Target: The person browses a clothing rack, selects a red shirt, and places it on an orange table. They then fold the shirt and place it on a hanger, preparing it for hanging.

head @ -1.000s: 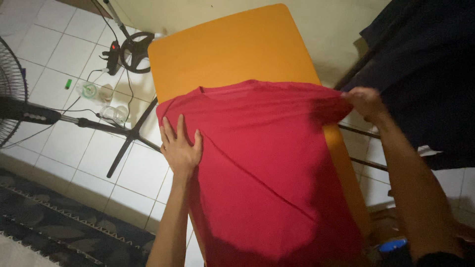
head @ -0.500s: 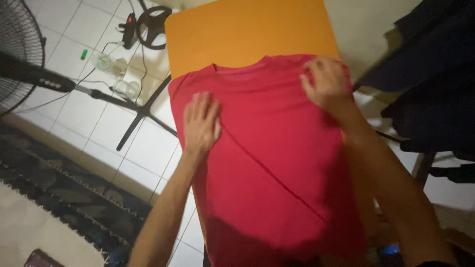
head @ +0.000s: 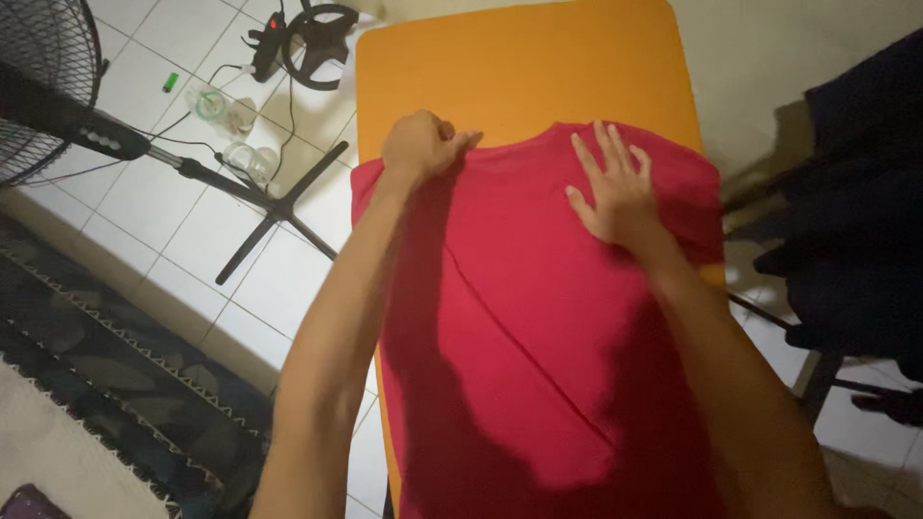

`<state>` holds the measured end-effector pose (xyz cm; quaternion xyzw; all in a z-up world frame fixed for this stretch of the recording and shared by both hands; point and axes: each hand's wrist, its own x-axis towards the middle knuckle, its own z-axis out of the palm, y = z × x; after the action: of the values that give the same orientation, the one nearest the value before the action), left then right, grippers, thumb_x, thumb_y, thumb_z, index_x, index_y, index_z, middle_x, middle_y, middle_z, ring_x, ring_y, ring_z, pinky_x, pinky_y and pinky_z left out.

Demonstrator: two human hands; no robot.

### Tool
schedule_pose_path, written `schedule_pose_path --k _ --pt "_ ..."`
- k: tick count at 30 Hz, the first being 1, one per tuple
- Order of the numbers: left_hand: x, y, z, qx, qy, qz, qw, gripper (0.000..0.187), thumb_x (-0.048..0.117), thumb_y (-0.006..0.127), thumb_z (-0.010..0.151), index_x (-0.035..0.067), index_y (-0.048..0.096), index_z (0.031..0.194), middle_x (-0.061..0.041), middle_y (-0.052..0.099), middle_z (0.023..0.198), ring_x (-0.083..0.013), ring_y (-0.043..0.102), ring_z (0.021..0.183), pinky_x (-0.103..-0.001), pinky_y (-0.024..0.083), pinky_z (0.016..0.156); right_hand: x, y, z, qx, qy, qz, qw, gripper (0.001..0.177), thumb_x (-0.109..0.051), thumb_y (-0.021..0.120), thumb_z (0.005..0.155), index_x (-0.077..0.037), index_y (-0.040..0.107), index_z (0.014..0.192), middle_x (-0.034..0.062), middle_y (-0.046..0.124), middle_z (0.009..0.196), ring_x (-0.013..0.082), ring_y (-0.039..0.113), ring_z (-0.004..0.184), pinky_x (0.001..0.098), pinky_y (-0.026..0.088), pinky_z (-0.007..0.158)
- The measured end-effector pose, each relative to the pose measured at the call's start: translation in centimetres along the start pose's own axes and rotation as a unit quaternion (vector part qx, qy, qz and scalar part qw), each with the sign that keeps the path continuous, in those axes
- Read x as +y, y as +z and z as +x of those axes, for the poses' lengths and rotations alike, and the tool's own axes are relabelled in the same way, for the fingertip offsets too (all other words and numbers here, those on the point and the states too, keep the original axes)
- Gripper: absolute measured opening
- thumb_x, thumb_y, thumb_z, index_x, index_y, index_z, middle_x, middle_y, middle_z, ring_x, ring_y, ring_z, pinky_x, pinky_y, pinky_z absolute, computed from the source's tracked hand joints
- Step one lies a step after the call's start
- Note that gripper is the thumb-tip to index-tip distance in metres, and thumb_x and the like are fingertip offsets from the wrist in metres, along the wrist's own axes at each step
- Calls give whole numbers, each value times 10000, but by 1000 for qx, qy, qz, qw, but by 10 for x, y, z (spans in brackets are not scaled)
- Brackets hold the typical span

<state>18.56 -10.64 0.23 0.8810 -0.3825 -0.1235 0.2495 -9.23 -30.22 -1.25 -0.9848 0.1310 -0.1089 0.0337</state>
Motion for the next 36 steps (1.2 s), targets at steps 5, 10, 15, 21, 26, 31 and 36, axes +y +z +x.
schedule_pose_path --k 5,10,15,21,26,31,36 --pt "-11 -1 46 -68 -43 -137 987 288 341 634 943 113 767 829 -108 735 798 -279 721 830 -439 556 755 -4 -2 0 26 -9 -5 1000 784 -386 691 940 -92 407 1610 263 325 1662 385 323 1543 609 254 1189" --pt "4 6 30 124 -50 -153 979 189 306 702 855 131 773 850 -47 770 847 -221 700 848 -491 380 873 -4 -12 5 3 27 29 999 790 -390 706 913 -90 430 1589 250 326 1644 364 295 1534 587 245 1188" --pt "23 16 -28 309 89 29 946 326 308 637 1002 147 607 1283 -136 551 1158 -333 524 1073 -523 407 918 3 -1 22 10 126 106 986 676 -369 671 970 -74 474 1546 202 394 1586 342 373 1440 559 275 1121" --pt "13 29 -78 93 149 144 974 700 627 555 925 115 541 1402 -213 478 1406 -395 416 1308 -575 337 1076 10 49 34 100 101 98 985 425 -383 639 1058 -76 596 1348 158 555 1295 279 493 1255 475 393 1070" --pt "13 32 -76 43 110 143 983 1000 850 568 773 233 419 1545 -216 335 1542 -420 239 1450 -648 166 1156 11 40 54 189 55 27 980 241 -355 733 1000 -123 723 1068 113 680 1096 340 554 1072 550 389 931" --pt "21 23 -82 31 111 142 983 993 861 533 779 282 395 1574 -149 270 1651 -387 162 1540 -621 113 1222 7 14 104 -64 126 135 981 209 -292 739 880 -84 737 868 100 738 889 313 624 963 665 342 901" --pt "24 18 -80 19 113 147 982 987 867 499 804 291 361 1593 -137 186 1687 -382 94 1556 -615 87 1232 30 11 128 -170 150 197 954 215 -221 607 1013 -37 654 913 157 649 766 282 647 745 470 528 770"
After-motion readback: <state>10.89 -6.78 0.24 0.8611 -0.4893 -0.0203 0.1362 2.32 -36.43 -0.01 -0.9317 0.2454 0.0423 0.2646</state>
